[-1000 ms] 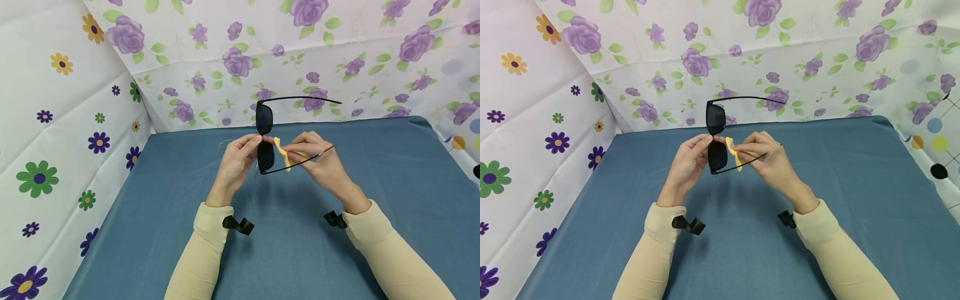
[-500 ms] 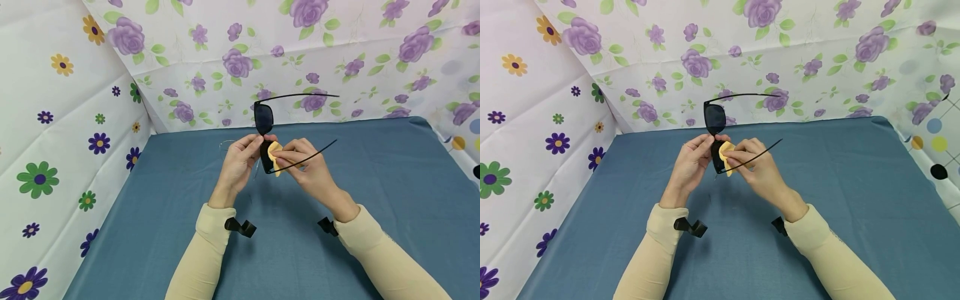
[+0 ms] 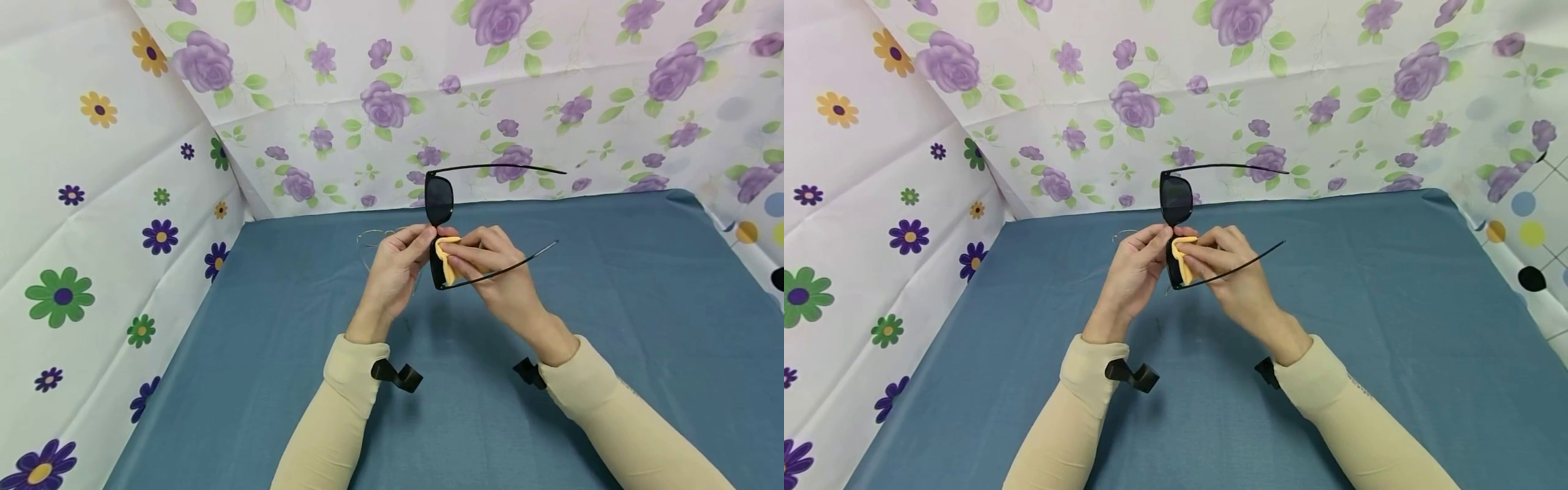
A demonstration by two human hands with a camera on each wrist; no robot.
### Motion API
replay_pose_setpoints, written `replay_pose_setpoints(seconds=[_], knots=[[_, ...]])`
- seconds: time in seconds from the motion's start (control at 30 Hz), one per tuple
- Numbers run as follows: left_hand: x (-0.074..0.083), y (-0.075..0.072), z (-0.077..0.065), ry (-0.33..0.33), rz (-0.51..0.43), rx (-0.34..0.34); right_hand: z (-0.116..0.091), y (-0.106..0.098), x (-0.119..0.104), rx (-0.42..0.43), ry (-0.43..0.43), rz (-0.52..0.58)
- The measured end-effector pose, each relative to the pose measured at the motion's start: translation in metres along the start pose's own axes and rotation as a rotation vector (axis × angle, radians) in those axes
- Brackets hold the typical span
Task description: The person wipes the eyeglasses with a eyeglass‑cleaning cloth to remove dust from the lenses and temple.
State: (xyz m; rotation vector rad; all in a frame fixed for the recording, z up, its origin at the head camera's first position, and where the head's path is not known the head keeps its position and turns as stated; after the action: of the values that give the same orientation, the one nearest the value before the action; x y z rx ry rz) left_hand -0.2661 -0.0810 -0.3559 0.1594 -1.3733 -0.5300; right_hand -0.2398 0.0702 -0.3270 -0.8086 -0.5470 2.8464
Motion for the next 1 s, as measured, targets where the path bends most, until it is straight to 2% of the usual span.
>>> replay_pose_setpoints(seconds=[0.17, 0.33, 0.53, 0.67, 0.87, 1.0], knots=[[0.000, 0.000, 0.000, 0.003, 0.016, 0.007, 0.002, 0.001, -0.003, -0.026, -0.060, 0.064], [0.001, -0.001, 0.000, 0.010, 0.039, 0.010, 0.001, 0.003, -0.001, -0.114, -0.047, 0.121], [0.005, -0.005, -0.001, 0.024, 0.065, 0.013, -0.001, 0.007, 0.001, -0.210, -0.037, 0.100], [0.008, -0.006, -0.001, 0.028, 0.066, 0.019, -0.002, 0.005, 0.004, -0.234, -0.044, 0.058], [0.008, -0.006, -0.001, 0.017, 0.039, 0.014, 0.000, 0.000, 0.008, -0.171, -0.026, -0.020], [0.006, -0.003, -0.001, 0.004, 0.026, 0.007, 0.001, -0.002, 0.005, -0.103, -0.059, -0.064]])
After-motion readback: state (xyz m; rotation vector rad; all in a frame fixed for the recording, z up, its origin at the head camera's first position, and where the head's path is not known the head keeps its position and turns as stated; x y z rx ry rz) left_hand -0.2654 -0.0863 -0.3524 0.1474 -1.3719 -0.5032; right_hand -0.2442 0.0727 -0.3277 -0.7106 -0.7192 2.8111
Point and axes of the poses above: each hand's wrist, its own z-axis towards the middle knuckle, its own y-axis out of the palm, x = y × z, the point moved 7 cm from there along z, towards the middle knuckle, and after that the axes turned 1 degree about -y, right-handed, at the moved point
